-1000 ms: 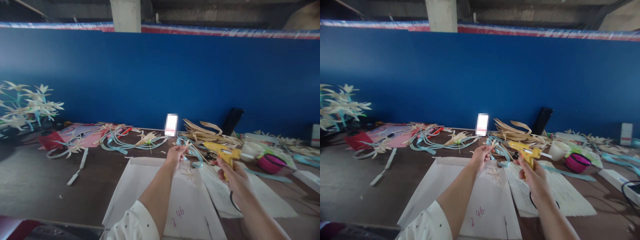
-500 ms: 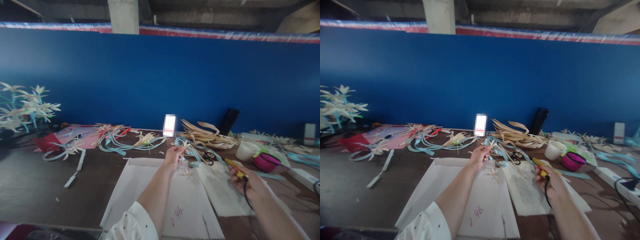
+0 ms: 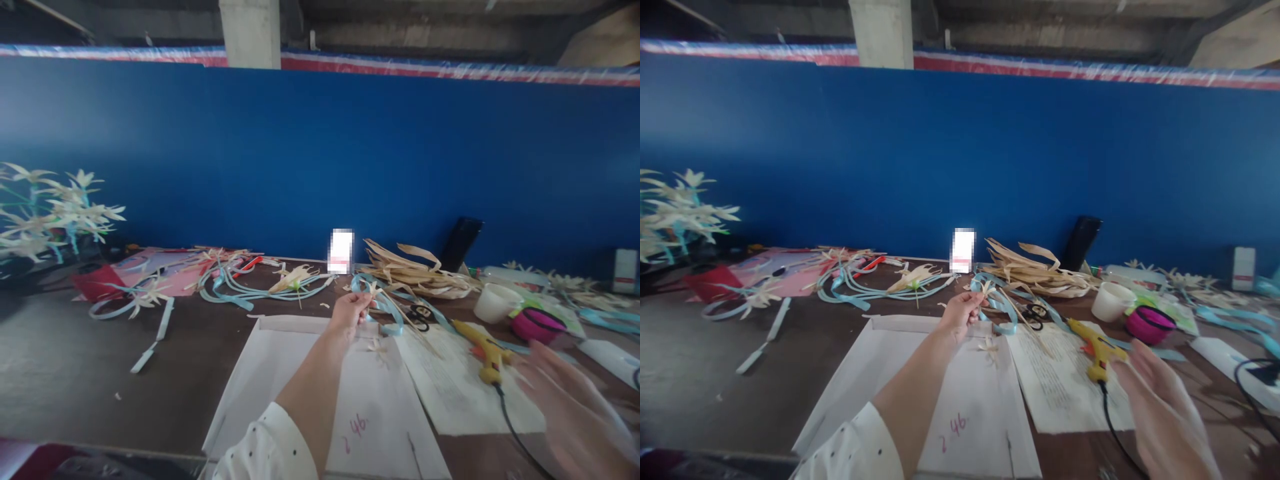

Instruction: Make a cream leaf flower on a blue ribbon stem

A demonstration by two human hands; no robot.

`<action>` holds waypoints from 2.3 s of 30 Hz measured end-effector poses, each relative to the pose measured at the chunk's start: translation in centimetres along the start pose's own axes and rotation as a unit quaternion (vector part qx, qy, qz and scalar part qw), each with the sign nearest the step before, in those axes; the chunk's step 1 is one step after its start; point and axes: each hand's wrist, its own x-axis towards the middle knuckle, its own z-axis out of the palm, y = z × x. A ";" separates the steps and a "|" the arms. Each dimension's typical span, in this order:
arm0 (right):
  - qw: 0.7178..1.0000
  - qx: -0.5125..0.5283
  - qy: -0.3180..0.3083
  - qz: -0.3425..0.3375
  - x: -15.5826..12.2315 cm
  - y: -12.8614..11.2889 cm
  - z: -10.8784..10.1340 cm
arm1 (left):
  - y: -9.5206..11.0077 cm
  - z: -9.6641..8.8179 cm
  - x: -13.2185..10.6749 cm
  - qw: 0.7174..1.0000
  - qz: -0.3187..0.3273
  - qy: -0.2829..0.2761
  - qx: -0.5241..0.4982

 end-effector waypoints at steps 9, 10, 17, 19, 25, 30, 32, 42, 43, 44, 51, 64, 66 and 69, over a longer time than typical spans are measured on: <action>0.977 0.054 -0.181 0.096 0.0 -1.5 15.8 | 0.1 -0.4 0.4 0.998 0.054 -0.002 -0.006; 0.975 0.073 -0.169 0.123 0.3 -1.3 17.5 | 0.2 -0.5 0.5 0.998 0.064 0.007 -0.008; 0.967 0.135 -0.176 0.122 0.0 1.4 23.2 | 0.7 -0.8 1.1 0.993 0.076 0.063 -0.067; 0.962 0.151 -0.212 0.090 -0.4 2.6 23.1 | 0.6 -0.8 1.1 0.993 0.081 0.052 -0.070; 0.964 0.138 -0.223 0.040 0.5 4.3 21.9 | 0.4 -0.9 1.0 0.995 0.074 0.041 -0.047; 0.969 0.130 -0.210 0.028 0.9 4.1 21.6 | 0.4 -1.2 1.0 0.997 0.062 0.025 -0.046; 0.966 0.132 -0.220 0.024 0.8 4.0 21.7 | 0.3 -1.2 1.1 0.997 0.061 0.019 -0.040; 0.960 0.141 -0.237 0.039 0.5 3.3 21.4 | 0.3 -1.3 0.9 0.999 0.050 -0.001 -0.012; 0.961 0.141 -0.235 0.039 0.5 3.2 21.4 | 0.3 -1.3 0.9 0.999 0.050 0.000 -0.011; 0.962 0.140 -0.232 0.039 0.4 3.1 21.3 | 0.3 -1.3 1.0 0.999 0.049 0.000 -0.010; 0.962 0.151 -0.218 0.059 0.2 2.5 21.2 | 0.3 -1.1 0.8 0.999 0.051 0.002 -0.002; 0.957 0.167 -0.223 0.087 -0.4 1.7 21.1 | 0.3 -1.2 0.8 0.998 0.056 -0.005 -0.009; 0.959 0.158 -0.223 0.081 -0.4 1.7 21.1 | 0.3 -1.2 0.8 0.998 0.054 0.003 -0.006; 0.961 0.144 -0.225 0.076 -0.5 1.8 21.2 | 0.4 -1.1 0.7 0.999 0.052 0.014 -0.005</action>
